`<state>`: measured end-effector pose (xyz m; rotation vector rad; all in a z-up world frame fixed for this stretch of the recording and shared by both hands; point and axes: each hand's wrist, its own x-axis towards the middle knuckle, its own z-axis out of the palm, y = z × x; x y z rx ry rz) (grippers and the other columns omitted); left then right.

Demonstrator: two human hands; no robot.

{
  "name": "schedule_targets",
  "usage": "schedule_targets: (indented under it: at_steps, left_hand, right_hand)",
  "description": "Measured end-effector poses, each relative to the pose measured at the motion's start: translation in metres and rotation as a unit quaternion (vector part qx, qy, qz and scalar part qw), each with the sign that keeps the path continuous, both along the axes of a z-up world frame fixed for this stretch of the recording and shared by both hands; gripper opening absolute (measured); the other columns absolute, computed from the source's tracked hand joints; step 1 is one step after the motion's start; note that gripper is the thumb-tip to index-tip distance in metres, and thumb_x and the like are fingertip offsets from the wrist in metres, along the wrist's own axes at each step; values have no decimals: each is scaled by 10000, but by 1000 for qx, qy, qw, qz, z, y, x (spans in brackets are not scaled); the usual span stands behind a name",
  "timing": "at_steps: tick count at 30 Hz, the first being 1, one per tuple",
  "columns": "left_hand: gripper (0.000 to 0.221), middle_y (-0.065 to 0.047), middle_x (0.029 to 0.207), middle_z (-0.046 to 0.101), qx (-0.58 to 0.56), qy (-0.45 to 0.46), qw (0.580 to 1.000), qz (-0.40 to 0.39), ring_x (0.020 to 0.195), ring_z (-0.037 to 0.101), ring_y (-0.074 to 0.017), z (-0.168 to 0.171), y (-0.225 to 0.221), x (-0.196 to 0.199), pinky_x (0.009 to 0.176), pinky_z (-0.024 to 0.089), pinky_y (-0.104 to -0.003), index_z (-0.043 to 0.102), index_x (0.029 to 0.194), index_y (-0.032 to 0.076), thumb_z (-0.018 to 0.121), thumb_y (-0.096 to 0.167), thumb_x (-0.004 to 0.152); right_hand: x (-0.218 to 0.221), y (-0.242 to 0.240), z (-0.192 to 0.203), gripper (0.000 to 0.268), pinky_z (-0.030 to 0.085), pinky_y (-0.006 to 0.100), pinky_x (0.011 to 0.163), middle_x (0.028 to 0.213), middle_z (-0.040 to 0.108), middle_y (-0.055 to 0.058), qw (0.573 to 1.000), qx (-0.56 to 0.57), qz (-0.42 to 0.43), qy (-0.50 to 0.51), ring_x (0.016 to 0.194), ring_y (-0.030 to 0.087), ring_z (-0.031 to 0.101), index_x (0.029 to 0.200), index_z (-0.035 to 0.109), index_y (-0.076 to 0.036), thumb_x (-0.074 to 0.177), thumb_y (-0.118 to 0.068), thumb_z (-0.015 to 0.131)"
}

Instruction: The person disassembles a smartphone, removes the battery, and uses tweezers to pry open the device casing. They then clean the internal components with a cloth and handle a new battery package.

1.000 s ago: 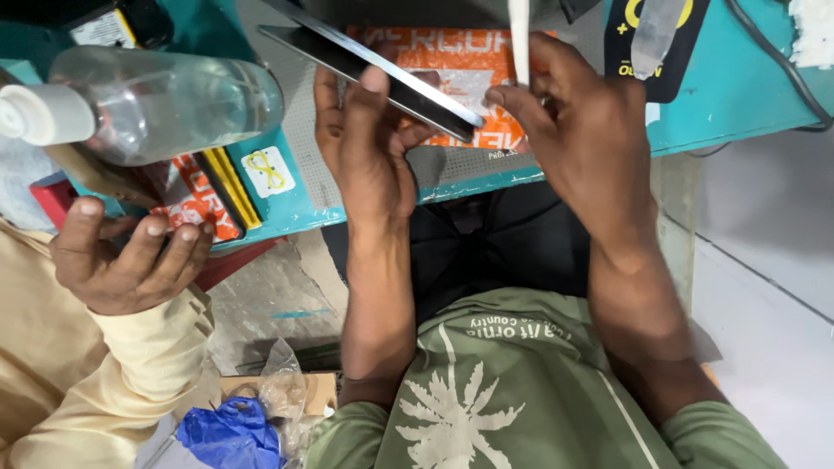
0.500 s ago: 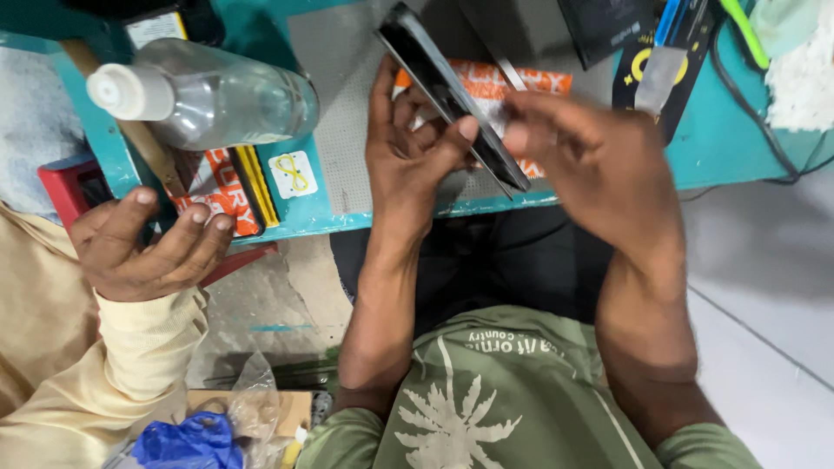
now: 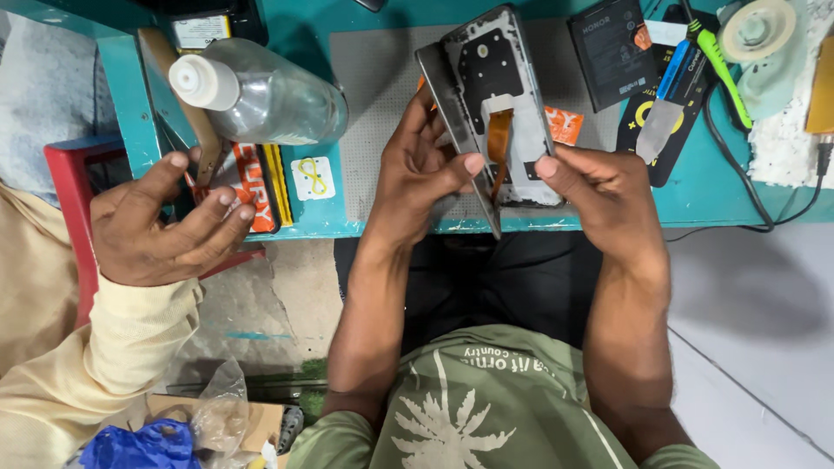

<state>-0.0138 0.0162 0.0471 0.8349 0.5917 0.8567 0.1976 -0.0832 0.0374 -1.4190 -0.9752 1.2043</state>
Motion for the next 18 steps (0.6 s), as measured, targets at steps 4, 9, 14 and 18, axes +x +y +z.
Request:
schedule_targets:
  at_steps: [4,9,14,18]
  left_hand:
    - [900,-163,1325,600,-27,33,999,-14,1138,676,-200,-5,4,-3,760,666,-325,275,1608,-4,762,66,855]
    - [831,-128,1272,640,-36,19,999,-27,1033,653,-141,-12,5,-9,715,573,-238,355,1576,-8,772,61,860]
    - [752,-82,1096,652,-36,18,998,-38,887,609,-104,-23,6,-16,695,494,-214,427,1543,-28,776,94,888]
    - [653,-66,1066,675,-44,-5,998,-47,887,606,-84,-31,5,-21,745,479,-186,481,1481,-49,740,148,915]
  right_hand:
    - [6,-1,-21,285,424,190,691,976,721,24,992,-15,-37,116,822,40,563,1265,707,84,1028,-72,706]
    - [11,-5,-40,270,425,198,720,1003,695,61,980,5,-52,191,849,53,561,1234,679,143,1034,-35,714]
    - [11,-2,-32,311,516,216,845,1100,748,129,970,3,-69,234,950,107,678,1260,656,136,1011,-48,679]
    - [15,-3,-35,289,432,220,635,1042,747,169,961,-9,-96,259,794,116,642,1224,675,146,1021,-59,682]
